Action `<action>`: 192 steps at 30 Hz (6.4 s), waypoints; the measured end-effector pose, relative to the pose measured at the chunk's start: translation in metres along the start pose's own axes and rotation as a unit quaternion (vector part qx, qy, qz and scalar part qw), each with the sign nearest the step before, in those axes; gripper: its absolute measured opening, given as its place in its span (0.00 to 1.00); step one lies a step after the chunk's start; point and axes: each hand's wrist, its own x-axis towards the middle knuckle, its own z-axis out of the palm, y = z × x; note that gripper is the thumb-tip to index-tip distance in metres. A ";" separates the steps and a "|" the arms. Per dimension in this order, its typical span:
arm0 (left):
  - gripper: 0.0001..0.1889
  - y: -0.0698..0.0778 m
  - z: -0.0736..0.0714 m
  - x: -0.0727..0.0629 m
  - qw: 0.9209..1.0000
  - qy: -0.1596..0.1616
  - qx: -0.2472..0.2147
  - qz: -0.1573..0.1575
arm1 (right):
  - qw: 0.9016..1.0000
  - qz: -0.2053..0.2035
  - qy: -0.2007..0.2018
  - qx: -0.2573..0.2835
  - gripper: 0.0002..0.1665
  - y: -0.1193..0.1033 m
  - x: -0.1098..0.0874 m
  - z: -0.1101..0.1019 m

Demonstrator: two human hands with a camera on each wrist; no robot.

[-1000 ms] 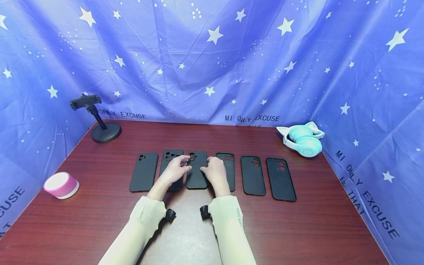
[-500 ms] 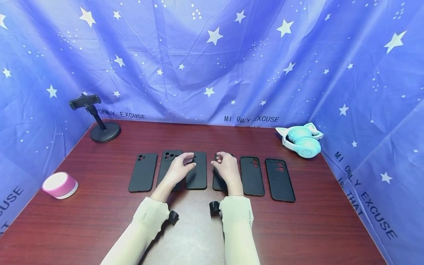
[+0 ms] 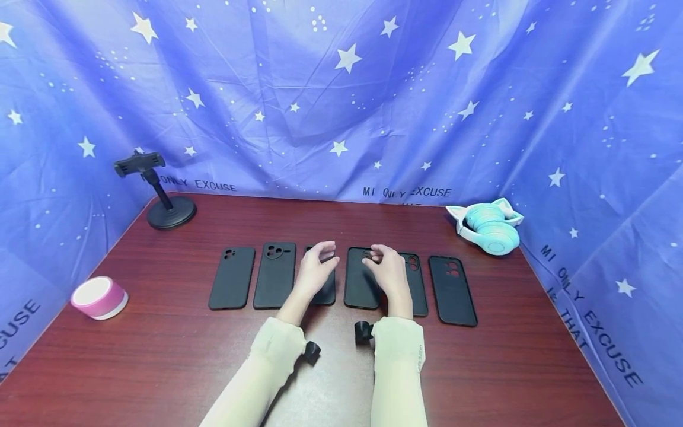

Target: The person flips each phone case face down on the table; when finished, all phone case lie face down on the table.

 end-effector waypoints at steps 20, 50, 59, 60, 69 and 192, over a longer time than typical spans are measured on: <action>0.23 -0.001 0.035 -0.006 0.999 0.035 0.001 -0.039 | 0.998 0.054 -0.011 -0.007 0.26 0.012 0.000 -0.004; 0.23 -0.008 0.043 -0.016 0.998 0.003 0.035 -0.055 | 0.995 0.080 -0.034 0.040 0.27 0.017 0.001 -0.003; 0.22 -0.011 0.042 -0.015 0.998 0.020 -0.026 -0.058 | 0.995 0.073 -0.037 0.057 0.27 0.019 0.001 -0.004; 0.22 -0.011 0.042 -0.014 0.998 0.021 -0.028 -0.059 | 0.995 0.071 -0.039 0.060 0.27 0.020 0.001 -0.004; 0.22 -0.009 0.042 -0.013 0.993 0.025 -0.080 -0.086 | 0.995 0.059 -0.047 0.069 0.26 0.022 0.001 -0.003; 0.26 -0.001 0.038 -0.013 0.995 -0.018 0.055 -0.079 | 0.991 0.062 -0.059 -0.101 0.26 0.008 0.003 0.006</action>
